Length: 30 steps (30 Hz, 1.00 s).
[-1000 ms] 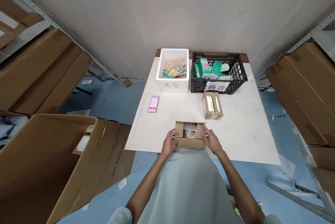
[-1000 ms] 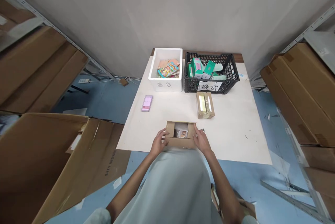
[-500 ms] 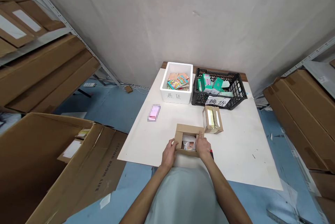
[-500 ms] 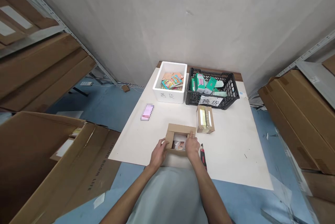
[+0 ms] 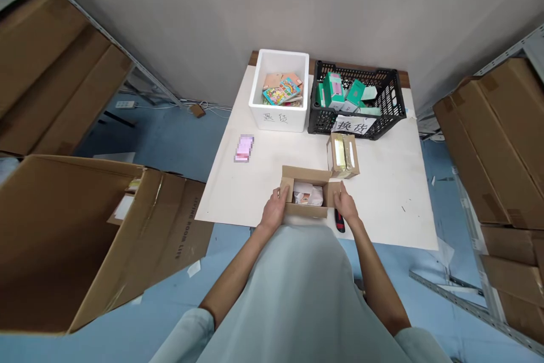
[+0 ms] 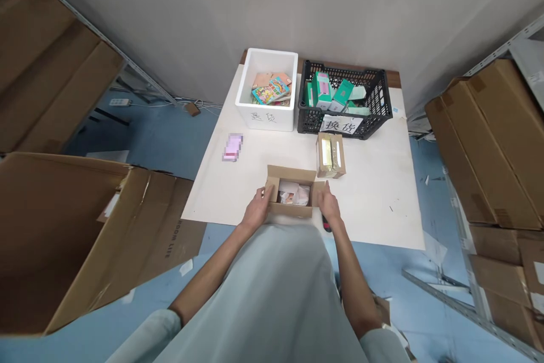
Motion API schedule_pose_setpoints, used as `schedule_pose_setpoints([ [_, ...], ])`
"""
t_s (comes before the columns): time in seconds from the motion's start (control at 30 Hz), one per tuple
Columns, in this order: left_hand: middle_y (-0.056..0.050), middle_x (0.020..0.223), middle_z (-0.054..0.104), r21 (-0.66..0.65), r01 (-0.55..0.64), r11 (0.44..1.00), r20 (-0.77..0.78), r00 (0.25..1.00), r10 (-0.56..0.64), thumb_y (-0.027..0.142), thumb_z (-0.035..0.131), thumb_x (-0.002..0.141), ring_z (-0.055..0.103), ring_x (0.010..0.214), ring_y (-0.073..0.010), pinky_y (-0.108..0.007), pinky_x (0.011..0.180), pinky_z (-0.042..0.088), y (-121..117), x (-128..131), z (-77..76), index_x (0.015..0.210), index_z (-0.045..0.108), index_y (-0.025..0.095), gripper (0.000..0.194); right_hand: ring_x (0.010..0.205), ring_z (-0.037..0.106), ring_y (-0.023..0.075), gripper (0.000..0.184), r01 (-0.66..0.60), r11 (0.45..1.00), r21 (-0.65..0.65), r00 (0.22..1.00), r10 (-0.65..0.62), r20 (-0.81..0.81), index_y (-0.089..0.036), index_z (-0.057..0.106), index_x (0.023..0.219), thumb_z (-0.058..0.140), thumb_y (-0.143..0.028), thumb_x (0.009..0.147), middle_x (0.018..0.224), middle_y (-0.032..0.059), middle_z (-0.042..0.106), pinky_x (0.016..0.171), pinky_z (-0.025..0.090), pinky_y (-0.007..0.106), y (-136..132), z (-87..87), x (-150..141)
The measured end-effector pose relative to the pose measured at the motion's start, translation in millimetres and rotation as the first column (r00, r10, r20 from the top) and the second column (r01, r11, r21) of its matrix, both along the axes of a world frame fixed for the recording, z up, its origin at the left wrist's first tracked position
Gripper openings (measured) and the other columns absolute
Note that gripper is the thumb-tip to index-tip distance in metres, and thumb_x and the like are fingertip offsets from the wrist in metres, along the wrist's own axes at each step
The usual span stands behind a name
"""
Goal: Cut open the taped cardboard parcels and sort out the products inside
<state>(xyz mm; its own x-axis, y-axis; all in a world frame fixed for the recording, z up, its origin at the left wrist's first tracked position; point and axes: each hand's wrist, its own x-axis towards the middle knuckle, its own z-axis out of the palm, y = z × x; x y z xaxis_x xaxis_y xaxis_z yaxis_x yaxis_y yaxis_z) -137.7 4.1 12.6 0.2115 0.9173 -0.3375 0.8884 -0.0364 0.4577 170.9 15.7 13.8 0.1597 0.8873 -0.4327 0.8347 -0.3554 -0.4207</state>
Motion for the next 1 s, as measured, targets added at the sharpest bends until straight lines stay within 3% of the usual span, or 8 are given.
schedule_pose_setpoints([
  [0.13, -0.024, 0.173, 0.044, 0.011, 0.029, 1.0, 0.008, 1.0, -0.03, 0.005, 0.057, 0.091, 0.063, 0.141, -0.0397, -0.049, 0.112, 0.058, -5, -4, 1.6, 0.175, 0.035, 0.024, 0.088, 0.142, 0.063, 0.0349, 0.066, 0.073, 0.972, 0.224, 0.996, -0.082, 0.031, -0.013, 0.045, 0.172, 0.048, -0.039, 0.112, 0.153, 0.0226, 0.066, 0.116, 0.055, 0.046, -30, -15.0, 2],
  [0.23, -0.026, 0.172, 0.045, 0.042, 0.061, 0.997, 0.003, 0.998, -0.061, 0.008, 0.06, 0.094, 0.057, 0.148, -0.0399, -0.052, 0.118, 0.054, -8, -5, 3.2, 0.173, 0.034, 0.019, 0.084, 0.149, 0.055, 0.0333, 0.046, -0.082, 0.946, 0.315, 0.996, 0.084, 0.007, -0.016, 0.07, 0.15, 0.049, -0.032, 0.113, 0.157, 0.0195, 0.064, 0.127, 0.049, 0.049, -44, -18.0, -5],
  [0.3, -0.028, 0.171, 0.045, 0.065, 0.069, 0.995, -0.005, 0.998, -0.069, 0.009, 0.062, 0.096, 0.054, 0.151, -0.0402, -0.054, 0.122, 0.051, -9, -4, 5.4, 0.171, 0.037, 0.014, 0.079, 0.15, 0.054, 0.0327, 0.039, -0.211, 0.927, 0.311, 0.972, 0.234, -0.038, -0.018, 0.076, 0.141, 0.059, -0.035, 0.111, 0.157, 0.0172, 0.065, 0.13, 0.047, 0.05, -49, -18.8, -9],
  [0.43, -0.024, 0.167, 0.05, 0.13, 0.099, 0.987, -0.02, 0.995, -0.097, 0.014, 0.061, 0.1, 0.052, 0.151, -0.0393, -0.054, 0.124, 0.048, -6, 7, 16.5, 0.158, 0.055, 0.015, 0.059, 0.16, 0.047, 0.0342, 0.041, -0.305, 0.907, 0.29, 0.943, 0.331, -0.045, -0.02, 0.077, 0.141, 0.074, -0.032, 0.102, 0.172, 0.0149, 0.054, 0.134, 0.043, 0.055, -56, -22.4, -15],
  [0.53, -0.019, 0.142, 0.067, 0.122, 0.169, 0.978, -0.004, 0.986, -0.169, 0.023, 0.056, 0.109, 0.062, 0.135, -0.0358, -0.05, 0.117, 0.054, 2, 25, 26.3, 0.141, 0.071, 0.018, 0.036, 0.161, 0.046, 0.0341, 0.037, -0.29, 0.91, 0.296, 0.949, 0.314, -0.034, -0.019, 0.077, 0.138, 0.073, -0.027, 0.102, 0.173, 0.0163, 0.052, 0.134, 0.042, 0.056, -58, -25.2, -18],
  [0.63, -0.017, 0.123, 0.072, 0.068, 0.267, 0.961, -0.019, 0.964, -0.266, 0.026, 0.054, 0.111, 0.068, 0.123, -0.0346, -0.046, 0.109, 0.057, 18, 48, 30.4, 0.133, 0.078, 0.017, 0.034, 0.161, 0.046, 0.0343, 0.035, -0.287, 0.91, 0.299, 0.951, 0.309, -0.026, -0.019, 0.077, 0.136, 0.073, -0.026, 0.103, 0.173, 0.0166, 0.052, 0.135, 0.041, 0.056, -59, -26.3, -21],
  [0.8, -0.021, 0.119, 0.075, -0.092, 0.397, 0.913, -0.171, 0.897, -0.408, 0.009, 0.057, 0.102, 0.073, 0.114, -0.0335, -0.042, 0.1, 0.058, 46, 78, 22.1, 0.11, 0.085, 0.012, 0.03, 0.161, 0.047, 0.0326, 0.032, -0.277, 0.919, 0.28, 0.954, 0.297, -0.029, -0.021, 0.078, 0.134, 0.072, -0.026, 0.103, 0.174, 0.0138, 0.052, 0.134, 0.042, 0.055, -62, -25.9, -22],
  [1.0, -0.024, 0.121, 0.078, -0.127, 0.43, 0.894, -0.204, 0.87, -0.448, 0.003, 0.063, 0.096, 0.077, 0.111, -0.0351, -0.044, 0.1, 0.06, 63, 89, 9.1, 0.11, 0.085, 0.007, 0.026, 0.161, 0.047, 0.0318, 0.029, -0.252, 0.93, 0.267, 0.961, 0.274, -0.048, -0.02, 0.079, 0.13, 0.073, -0.025, 0.102, 0.173, 0.014, 0.053, 0.131, 0.048, 0.052, -60, -26.8, -23],
])
